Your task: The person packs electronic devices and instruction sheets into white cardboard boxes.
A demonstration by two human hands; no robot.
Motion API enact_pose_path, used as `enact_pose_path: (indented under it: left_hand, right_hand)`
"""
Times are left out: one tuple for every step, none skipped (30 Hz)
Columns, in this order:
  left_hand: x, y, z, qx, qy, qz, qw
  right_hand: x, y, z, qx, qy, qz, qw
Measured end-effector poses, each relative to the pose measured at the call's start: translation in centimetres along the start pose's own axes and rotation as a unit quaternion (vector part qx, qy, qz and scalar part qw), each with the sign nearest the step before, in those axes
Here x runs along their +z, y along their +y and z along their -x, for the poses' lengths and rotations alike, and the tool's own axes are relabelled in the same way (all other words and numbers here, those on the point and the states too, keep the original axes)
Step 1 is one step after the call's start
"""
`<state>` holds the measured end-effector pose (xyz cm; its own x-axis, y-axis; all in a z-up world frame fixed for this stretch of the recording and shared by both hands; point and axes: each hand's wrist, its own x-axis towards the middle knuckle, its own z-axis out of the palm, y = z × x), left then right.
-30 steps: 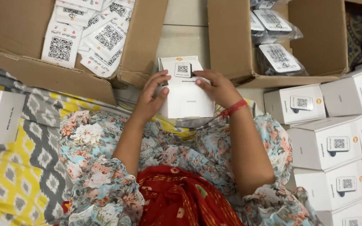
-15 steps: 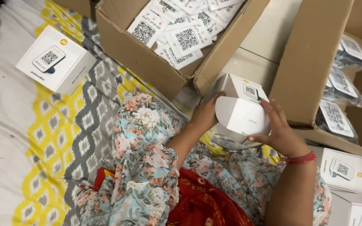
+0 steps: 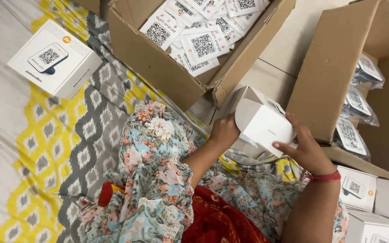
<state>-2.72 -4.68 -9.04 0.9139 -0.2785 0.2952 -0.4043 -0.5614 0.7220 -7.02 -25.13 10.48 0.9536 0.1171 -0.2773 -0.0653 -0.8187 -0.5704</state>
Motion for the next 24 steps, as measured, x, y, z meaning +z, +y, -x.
enact_pose_path:
  left_hand:
    - [-0.5, 0.5, -0.2, 0.000, 0.002, 0.000, 1.000]
    - [-1.0, 1.0, -0.3, 0.007, 0.046, 0.036, 0.998]
    - [-1.5, 1.5, -0.5, 0.015, 0.090, 0.072, 0.993]
    - [-1.3, 1.4, -0.6, 0.016, 0.091, 0.073, 0.993]
    - [-1.0, 1.3, -0.6, 0.040, 0.093, 0.029, 0.994]
    - [-0.8, 1.2, -0.5, 0.064, 0.094, -0.014, 0.993]
    - [-1.2, 1.4, -0.7, 0.063, 0.094, -0.013, 0.993]
    - [-1.6, 1.5, -0.9, 0.082, 0.107, -0.028, 0.990]
    - [-2.0, 1.6, -1.0, 0.101, 0.120, -0.044, 0.987]
    - [-2.4, 1.8, -1.2, 0.099, 0.120, -0.043, 0.987]
    - [-2.9, 1.9, -1.4, 0.108, 0.146, -0.037, 0.983]
    - [-3.4, 2.0, -1.6, 0.118, 0.171, -0.031, 0.978]
    - [-3.0, 2.1, -1.4, 0.116, 0.172, -0.030, 0.978]
    - [-2.7, 2.1, -1.3, 0.099, 0.122, -0.020, 0.987]
    - [-2.4, 2.1, -1.3, 0.083, 0.072, -0.010, 0.994]
    - [-2.7, 2.5, -1.3, 0.082, 0.074, -0.010, 0.994]
    - [-3.1, 2.9, -1.4, 0.050, 0.069, 0.005, 0.996]
    - [-3.4, 3.3, -1.4, 0.019, 0.065, 0.020, 0.998]
    - [-3.1, 3.1, -1.3, 0.017, 0.067, 0.019, 0.997]
    - [-2.8, 3.0, -1.2, -0.004, 0.067, 0.032, 0.997]
    - [-2.5, 2.9, -1.0, -0.025, 0.068, 0.046, 0.996]
    - [-2.5, 3.0, -0.7, -0.027, 0.071, 0.046, 0.996]
    - [-2.5, 3.2, -0.4, 0.012, 0.101, -0.006, 0.995]
    - [-2.5, 3.4, 0.0, 0.050, 0.131, -0.057, 0.988]
  right_hand:
    - [0.0, -0.1, 0.0, -0.001, 0.000, 0.001, 1.000]
    - [-0.1, -0.3, 0.0, 0.023, 0.003, -0.004, 1.000]
    - [-0.1, -0.4, 0.0, 0.048, 0.007, -0.010, 0.999]
    - [-0.2, -0.3, 0.0, 0.047, 0.007, -0.009, 0.999]
    - [-0.2, -0.2, 0.1, 0.062, 0.012, -0.014, 0.998]
    - [-0.3, -0.2, 0.2, 0.076, 0.017, -0.019, 0.997]
    - [-0.3, -0.3, 0.1, 0.077, 0.016, -0.018, 0.997]
    - [-0.4, -0.3, 0.1, 0.089, 0.020, -0.028, 0.995]
    - [-0.4, -0.4, 0.0, 0.102, 0.023, -0.037, 0.994]
    - [-0.5, -0.4, 0.0, 0.102, 0.022, -0.036, 0.994]
    - [-0.4, -0.3, -0.1, 0.111, 0.030, -0.064, 0.991]
    - [-0.4, -0.3, -0.1, 0.120, 0.038, -0.091, 0.988]
    - [-0.3, -0.4, 0.0, 0.121, 0.036, -0.090, 0.988]
    - [-0.3, -0.5, 0.0, 0.123, 0.038, -0.113, 0.985]
    - [-0.3, -0.6, 0.0, 0.125, 0.041, -0.135, 0.982]
    - [-0.3, -0.4, 0.0, 0.124, 0.041, -0.133, 0.982]
    - [-0.3, -0.2, 0.0, 0.122, 0.038, -0.137, 0.982]
    - [-0.2, 0.0, 0.1, 0.120, 0.035, -0.142, 0.982]
    - [-0.3, 0.2, 0.1, 0.118, 0.033, -0.141, 0.982]
    - [-0.3, 0.4, 0.1, 0.121, 0.033, -0.140, 0.982]
    - [-0.3, 0.6, 0.1, 0.124, 0.032, -0.139, 0.982]
    - [-0.3, 0.6, 0.1, 0.122, 0.031, -0.137, 0.983]
    - [-0.4, 0.7, 0.1, 0.123, 0.037, -0.143, 0.981]
    - [-0.4, 0.7, 0.1, 0.125, 0.044, -0.150, 0.980]
